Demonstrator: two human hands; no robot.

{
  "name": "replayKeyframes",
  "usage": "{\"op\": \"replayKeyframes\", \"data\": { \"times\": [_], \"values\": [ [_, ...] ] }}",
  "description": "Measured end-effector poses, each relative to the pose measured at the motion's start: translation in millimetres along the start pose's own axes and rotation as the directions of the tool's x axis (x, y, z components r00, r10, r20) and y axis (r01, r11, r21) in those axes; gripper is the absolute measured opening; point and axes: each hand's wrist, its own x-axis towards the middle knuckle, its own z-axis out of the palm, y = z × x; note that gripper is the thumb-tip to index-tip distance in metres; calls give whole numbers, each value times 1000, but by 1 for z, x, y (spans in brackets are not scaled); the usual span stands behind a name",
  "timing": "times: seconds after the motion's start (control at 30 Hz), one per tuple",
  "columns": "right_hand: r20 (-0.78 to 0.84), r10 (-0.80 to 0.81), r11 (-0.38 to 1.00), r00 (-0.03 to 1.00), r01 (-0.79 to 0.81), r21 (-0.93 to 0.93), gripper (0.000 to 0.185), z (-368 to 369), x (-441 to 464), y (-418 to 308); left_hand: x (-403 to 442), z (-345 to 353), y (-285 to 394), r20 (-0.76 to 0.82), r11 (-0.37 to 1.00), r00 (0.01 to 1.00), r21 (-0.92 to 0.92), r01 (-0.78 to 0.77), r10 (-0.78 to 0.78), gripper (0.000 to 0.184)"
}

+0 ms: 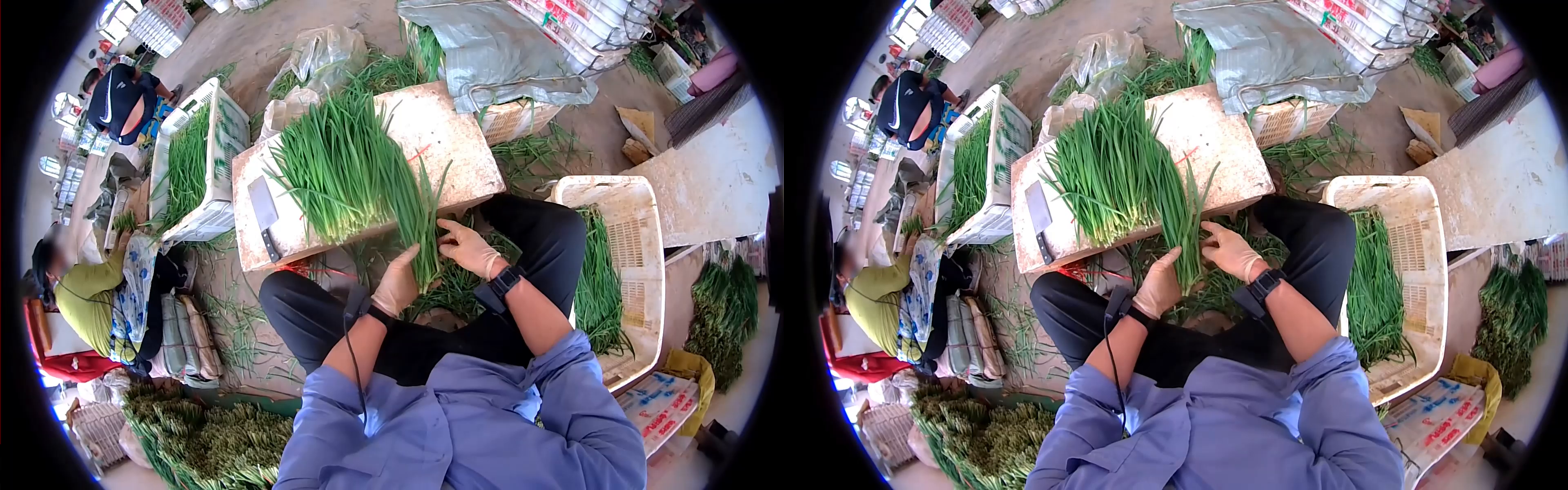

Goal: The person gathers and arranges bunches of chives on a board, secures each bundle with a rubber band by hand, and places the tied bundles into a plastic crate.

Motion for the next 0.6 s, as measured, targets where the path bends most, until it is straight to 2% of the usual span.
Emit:
{"op": "replayKeyframes", "data": {
  "times": [0.13, 0.23, 0.27, 0.37, 0.47, 0.5, 0.57, 0.6],
  "values": [
    [15, 87, 987, 996, -89, 131, 64, 5, 12, 7, 3, -11, -2, 16, 999, 999, -10, 30, -30, 47],
    [-20, 52, 985, 998, -48, 166, 58, 3, 16, 6, 4, -19, -1, 27, 999, 999, 33, 31, -32, 46],
    [-14, 26, 994, 1000, -25, 111, 55, 2, 17, 6, 5, -24, -1, 32, 998, 999, 55, 29, -31, 46],
    [110, 76, 969, 991, -99, 228, 49, 4, 15, 5, 7, -29, -8, -8, 999, 999, 15, 47, -47, 45],
    [-50, 20, 999, 999, -19, 38, 40, -1, 17, 4, 6, -24, -8, -43, 998, 999, 52, 32, -29, 51],
    [-110, -1, 994, 994, 14, 112, 36, -4, 19, 6, 0, -16, -2, -35, 998, 999, 56, 17, -15, 53],
    [-225, 54, 973, 973, -1, 230, 36, -12, 14, -8, -14, 4, 11, -17, 998, 1000, 64, -14, 15, 59],
    [-250, 53, 956, 967, 23, 292, 38, -15, 17, -9, -12, 4, 10, -37, 997, 999, 81, -11, 14, 67]
  ]
}}
